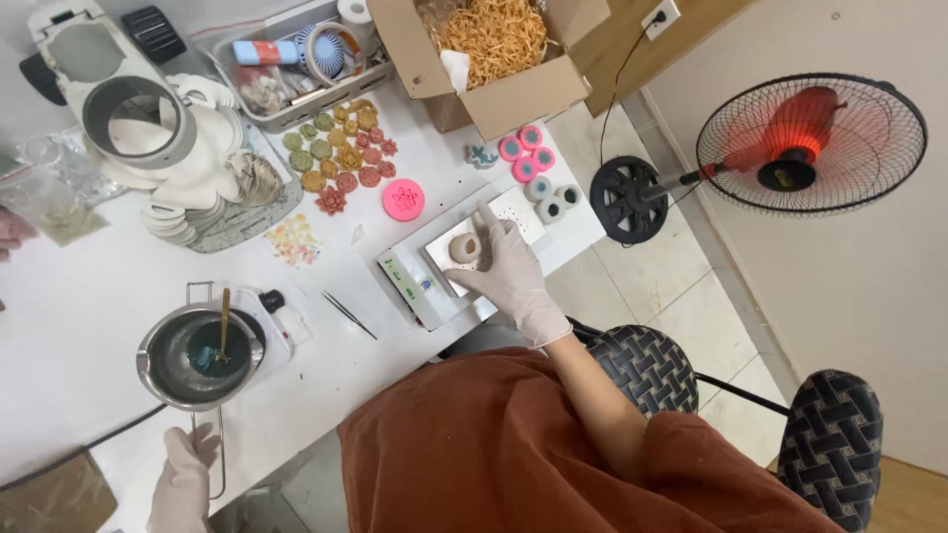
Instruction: The person is melting colored wax pellets in a small electric pot, stirring the wax, and then pouring it into silicone molds and pressing them with metal stamps to create decorative wax seals.
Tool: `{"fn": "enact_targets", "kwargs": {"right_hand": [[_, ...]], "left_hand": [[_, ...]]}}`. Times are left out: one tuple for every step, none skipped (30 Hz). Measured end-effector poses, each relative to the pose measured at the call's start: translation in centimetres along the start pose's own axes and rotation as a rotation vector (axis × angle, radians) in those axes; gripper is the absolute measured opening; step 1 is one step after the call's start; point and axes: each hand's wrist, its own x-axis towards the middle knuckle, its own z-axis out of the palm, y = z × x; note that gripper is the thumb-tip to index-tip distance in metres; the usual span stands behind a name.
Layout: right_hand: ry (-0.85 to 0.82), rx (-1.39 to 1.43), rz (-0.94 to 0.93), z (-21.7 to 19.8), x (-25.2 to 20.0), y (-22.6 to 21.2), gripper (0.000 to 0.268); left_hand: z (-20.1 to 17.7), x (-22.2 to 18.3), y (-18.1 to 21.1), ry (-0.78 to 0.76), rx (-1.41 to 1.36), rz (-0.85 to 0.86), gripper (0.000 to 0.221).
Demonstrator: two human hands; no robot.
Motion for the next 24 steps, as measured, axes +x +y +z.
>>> {"fn": "enact_targets", "kwargs": {"right_hand": [[0.013, 0.000, 0.008, -0.3, -0.4, -0.1, 0.089], [0.121, 0.027, -0.011, -0.5, -0.9, -0.3, 0.097], [0.221, 0.054, -0.029, -0.6, -1.6, -0.5, 0.105], [0.227, 0.054, -0.017, -0.2, -2.4, -0.2, 0.105], [0.304, 0.087, -0.011, 0.0, -3.0, 0.2, 0.097], [0.382, 0.120, -0.004, 0.3, -3.7, 0.6, 0.089], [0.388, 0.118, 0.003, 0.6, -4.3, 0.7, 0.089], [0.425, 0.140, -0.037, 1.0, -4.9, 0.9, 0.080], [0.459, 0.162, -0.079, 1.5, -5.5, 1.0, 0.071], [0.462, 0.162, -0.072, 2.4, -6.2, 1.0, 0.071], [0.449, 0.212, -0.106, 3.2, -6.8, 1.0, 0.066], [0.436, 0.262, -0.141, 4.0, -7.4, 0.9, 0.061], [0.435, 0.263, -0.139, 4.6, -7.9, 0.3, 0.061], [0.391, 0.345, -0.143, 5.1, -8.5, -0.3, 0.060], [0.345, 0.428, -0.149, 5.6, -8.9, -0.9, 0.059], [0.344, 0.430, -0.150, 5.3, -8.9, -1.7, 0.059], [0.287, 0.483, -0.131, 5.2, -8.8, -2.6, 0.061], [0.230, 0.536, -0.113, 4.9, -8.6, -3.4, 0.064], [0.229, 0.538, -0.112, 4.7, -8.3, -3.8, 0.064], [0.179, 0.613, -0.058, 4.4, -7.9, -4.2, 0.066], [0.130, 0.685, -0.005, 4.0, -7.4, -4.5, 0.068], [0.131, 0.685, -0.006, 4.0, -6.5, -3.9, 0.068], [0.092, 0.831, 0.030, 4.0, -5.4, -3.3, 0.071], [0.051, 0.976, 0.066, 4.0, -4.4, -2.7, 0.074]], "left_hand": [[0.0, -0.4, 0.5, -0.008, 0.008, 0.011, 0.076], [-0.1, -0.7, 1.0, -0.141, -0.109, 0.006, 0.078], [-0.4, -1.4, 1.2, -0.271, -0.222, -0.008, 0.080], [-0.5, -1.1, 0.9, -0.277, -0.211, -0.006, 0.080], [-0.4, -0.6, 0.7, -0.331, -0.278, -0.037, 0.081], [-0.3, -0.2, 0.5, -0.385, -0.345, -0.070, 0.082], [0.1, 0.0, 0.0, -0.391, -0.338, -0.068, 0.082], [0.5, 0.3, -0.5, -0.391, -0.367, -0.048, 0.075], [0.7, 0.5, -1.2, -0.389, -0.397, -0.030, 0.069], [1.4, -0.2, -0.5, -0.392, -0.391, -0.031, 0.069], [2.1, -0.9, 0.1, -0.394, -0.488, 0.027, 0.064], [2.8, -1.7, 0.8, -0.396, -0.585, 0.085, 0.060], [3.3, -3.5, 2.9, -0.395, -0.583, 0.083, 0.060], [3.8, -5.3, 5.0, -0.360, -0.535, 0.090, 0.056], [4.3, -7.1, 7.1, -0.324, -0.489, 0.099, 0.051], [4.7, -8.0, 7.9, -0.321, -0.488, 0.099, 0.051], [5.1, -8.8, 8.8, -0.335, -0.466, 0.117, 0.056], [5.5, -9.6, 9.7, -0.349, -0.443, 0.135, 0.060], [5.8, -10.5, 10.7, -0.348, -0.441, 0.135, 0.060], [6.0, -11.4, 11.7, -0.406, -0.437, 0.143, 0.057], [6.5, -12.3, 12.8, -0.466, -0.435, 0.154, 0.053], [6.9, -12.9, 13.6, -0.466, -0.435, 0.155, 0.053], [7.2, -13.5, 14.3, -0.532, -0.414, 0.199, 0.050], [7.7, -14.1, 15.1, -0.598, -0.393, 0.242, 0.047]]}}
